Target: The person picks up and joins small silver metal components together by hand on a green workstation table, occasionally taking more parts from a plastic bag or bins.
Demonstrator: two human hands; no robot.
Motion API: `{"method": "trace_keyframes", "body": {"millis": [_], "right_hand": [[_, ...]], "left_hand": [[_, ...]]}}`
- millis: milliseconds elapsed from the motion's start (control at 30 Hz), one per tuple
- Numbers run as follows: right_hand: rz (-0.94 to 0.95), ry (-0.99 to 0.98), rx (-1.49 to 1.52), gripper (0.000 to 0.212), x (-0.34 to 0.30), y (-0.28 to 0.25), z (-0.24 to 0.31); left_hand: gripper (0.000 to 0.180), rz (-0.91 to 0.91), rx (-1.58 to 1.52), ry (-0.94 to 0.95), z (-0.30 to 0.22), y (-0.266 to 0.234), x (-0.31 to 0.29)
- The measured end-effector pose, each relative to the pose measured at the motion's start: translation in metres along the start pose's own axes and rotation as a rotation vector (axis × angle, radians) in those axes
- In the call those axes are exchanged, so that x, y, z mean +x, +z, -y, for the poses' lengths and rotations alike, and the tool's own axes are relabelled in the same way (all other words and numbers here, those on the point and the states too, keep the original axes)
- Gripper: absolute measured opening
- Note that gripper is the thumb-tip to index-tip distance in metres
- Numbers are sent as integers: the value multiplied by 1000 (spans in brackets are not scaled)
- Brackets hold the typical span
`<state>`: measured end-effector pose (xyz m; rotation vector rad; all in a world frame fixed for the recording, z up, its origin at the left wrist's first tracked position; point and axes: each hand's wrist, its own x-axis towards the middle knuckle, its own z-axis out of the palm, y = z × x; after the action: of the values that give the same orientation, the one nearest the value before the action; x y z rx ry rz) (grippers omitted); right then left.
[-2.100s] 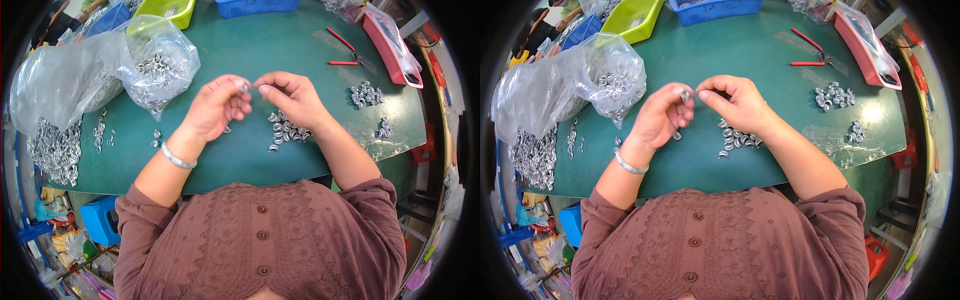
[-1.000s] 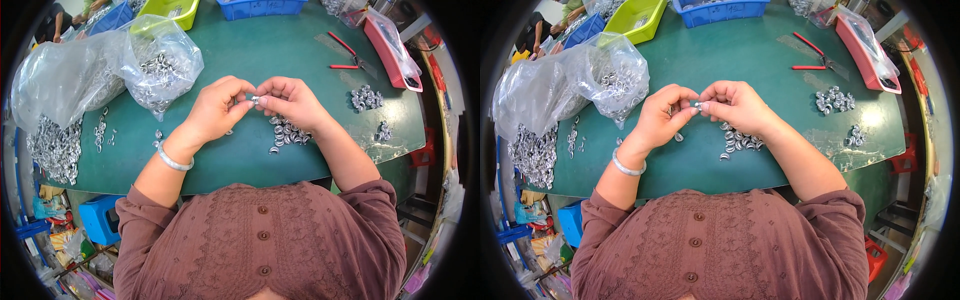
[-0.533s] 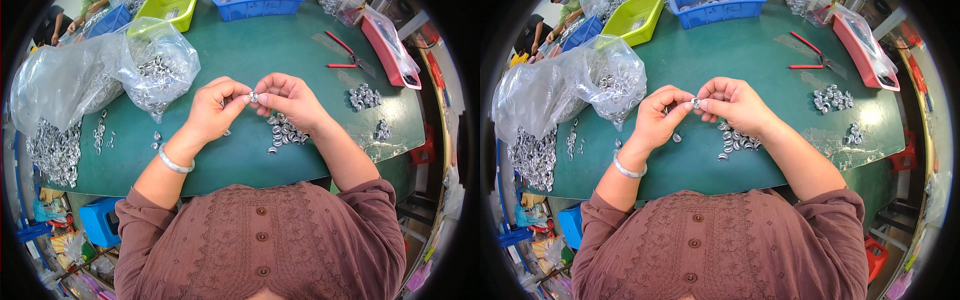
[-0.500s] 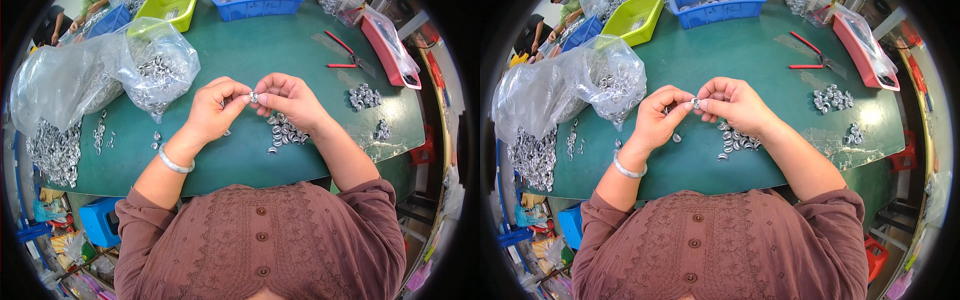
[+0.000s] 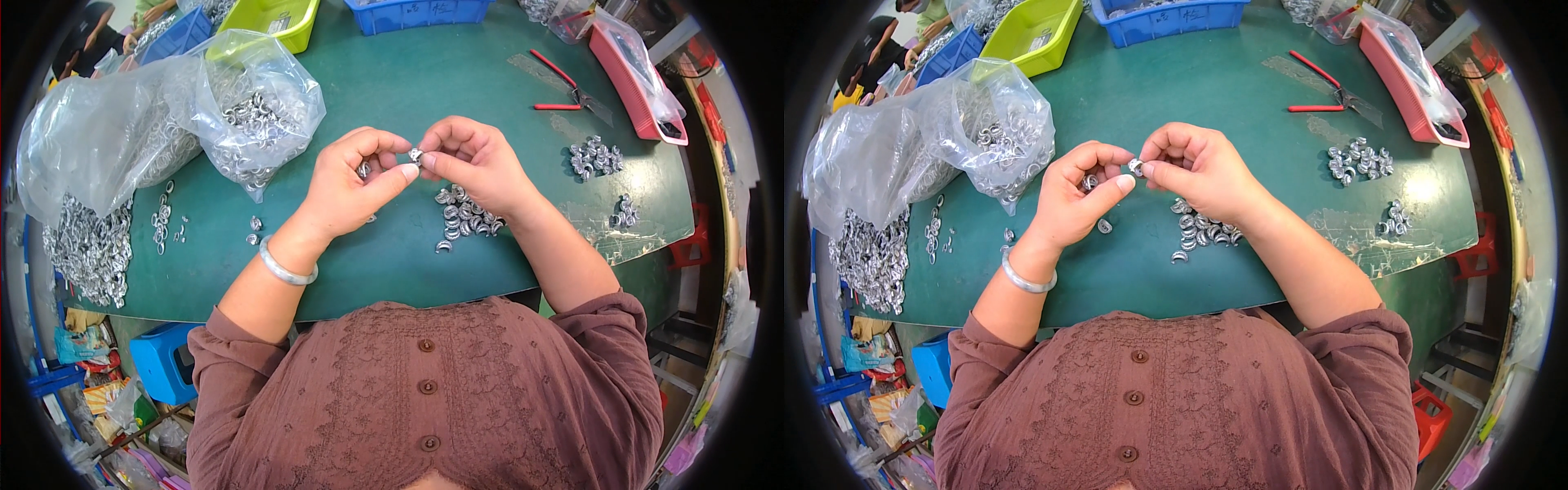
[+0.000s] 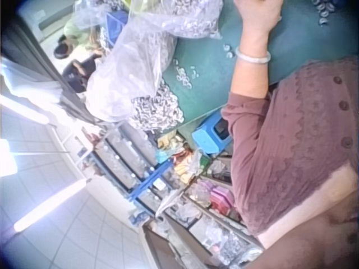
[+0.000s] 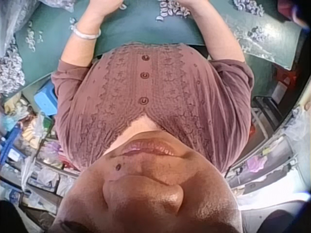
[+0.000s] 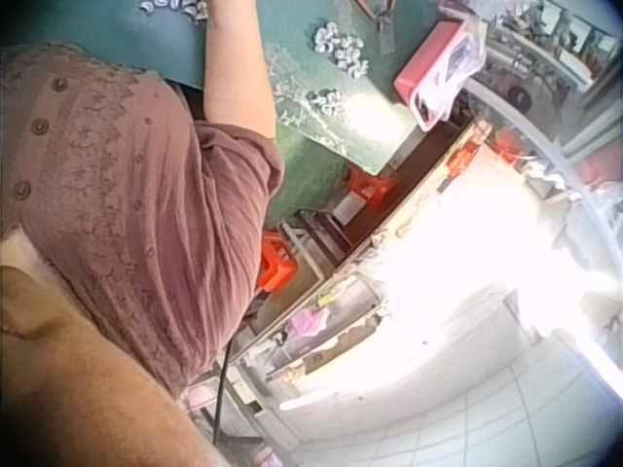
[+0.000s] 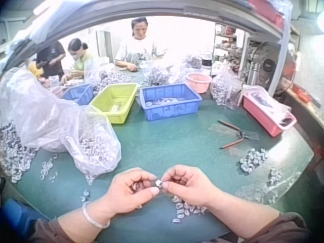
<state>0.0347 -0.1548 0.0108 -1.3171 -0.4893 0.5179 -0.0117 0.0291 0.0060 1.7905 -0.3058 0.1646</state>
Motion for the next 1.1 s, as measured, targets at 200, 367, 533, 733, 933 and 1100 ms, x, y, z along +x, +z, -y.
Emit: {"method": "trace_keyframes", "body": {"millis": [200, 367, 533, 733, 933, 1100], "right_hand": [[26, -90, -102, 8, -2, -1, -3], [22, -40, 14, 14, -1, 2, 4], [38, -12, 98, 19, -2, 2, 2], [54, -47, 74, 19, -1, 1, -1], [46, -65, 70, 20, -2, 2, -3], [12, -144, 8, 23, -2, 2, -2]], "left_hand": [[19, -32, 125, 170, 0, 4, 1], [22, -104, 198, 265, -1, 4, 0], [25, -151, 339, 375, -4, 6, 0], [27, -139, 339, 404, -1, 8, -1], [25, -126, 338, 446, 2, 10, 0], [19, -105, 69, 134, -6, 10, -4]]}}
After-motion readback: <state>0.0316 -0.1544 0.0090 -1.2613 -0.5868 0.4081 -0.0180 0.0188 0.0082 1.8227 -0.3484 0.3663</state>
